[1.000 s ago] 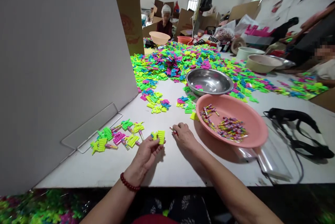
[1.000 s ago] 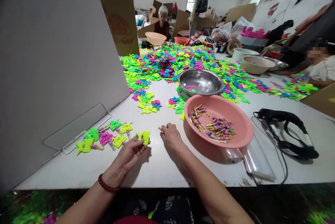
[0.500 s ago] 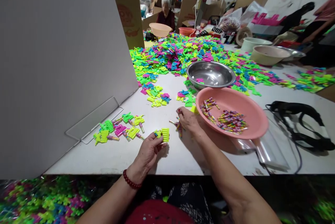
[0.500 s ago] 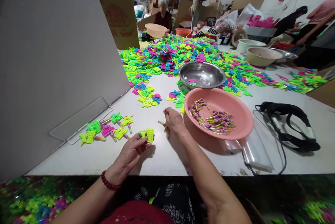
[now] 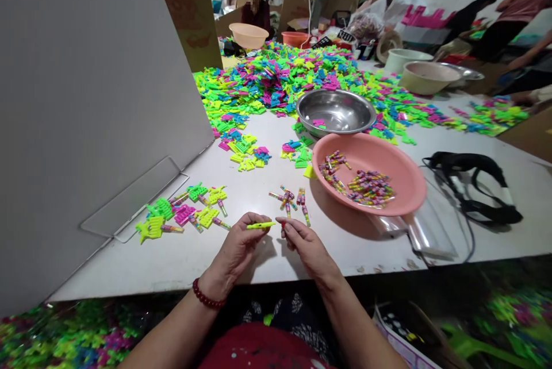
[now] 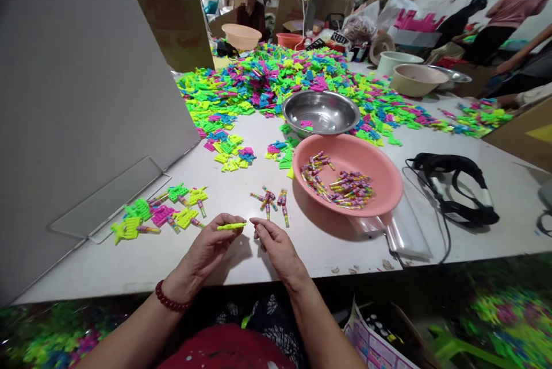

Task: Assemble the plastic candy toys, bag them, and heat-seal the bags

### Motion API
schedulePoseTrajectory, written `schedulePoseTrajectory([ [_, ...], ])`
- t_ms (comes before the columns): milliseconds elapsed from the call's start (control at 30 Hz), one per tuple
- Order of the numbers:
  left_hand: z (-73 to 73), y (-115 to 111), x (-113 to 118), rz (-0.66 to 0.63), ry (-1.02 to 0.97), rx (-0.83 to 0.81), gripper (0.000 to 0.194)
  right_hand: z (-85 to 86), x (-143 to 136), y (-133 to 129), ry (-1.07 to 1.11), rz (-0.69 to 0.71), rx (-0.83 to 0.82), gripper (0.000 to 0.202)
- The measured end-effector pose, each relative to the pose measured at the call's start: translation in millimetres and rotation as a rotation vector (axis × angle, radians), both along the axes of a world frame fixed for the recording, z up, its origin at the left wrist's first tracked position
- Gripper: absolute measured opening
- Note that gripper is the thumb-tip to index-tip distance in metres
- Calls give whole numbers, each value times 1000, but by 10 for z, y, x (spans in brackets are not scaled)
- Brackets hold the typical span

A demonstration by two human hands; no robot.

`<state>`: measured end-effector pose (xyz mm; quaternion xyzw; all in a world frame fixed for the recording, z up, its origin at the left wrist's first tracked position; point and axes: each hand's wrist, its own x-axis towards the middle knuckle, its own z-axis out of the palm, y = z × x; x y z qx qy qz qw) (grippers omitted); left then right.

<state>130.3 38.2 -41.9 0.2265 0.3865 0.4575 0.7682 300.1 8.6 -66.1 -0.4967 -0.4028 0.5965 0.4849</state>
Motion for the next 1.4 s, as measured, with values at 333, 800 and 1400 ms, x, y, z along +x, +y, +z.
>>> schedulePoseTrajectory([
  [333,20,-133,12,53,134,71,54,105,-35,-158,-204,47,209,32],
  [800,74,-181,-137,-124,34,-204,42,1,-18,-243,182,2,-147,36],
  [1400,-38,-225,-145,-142,105,-91,47,56,-23,-313,374,-14,-263,29],
])
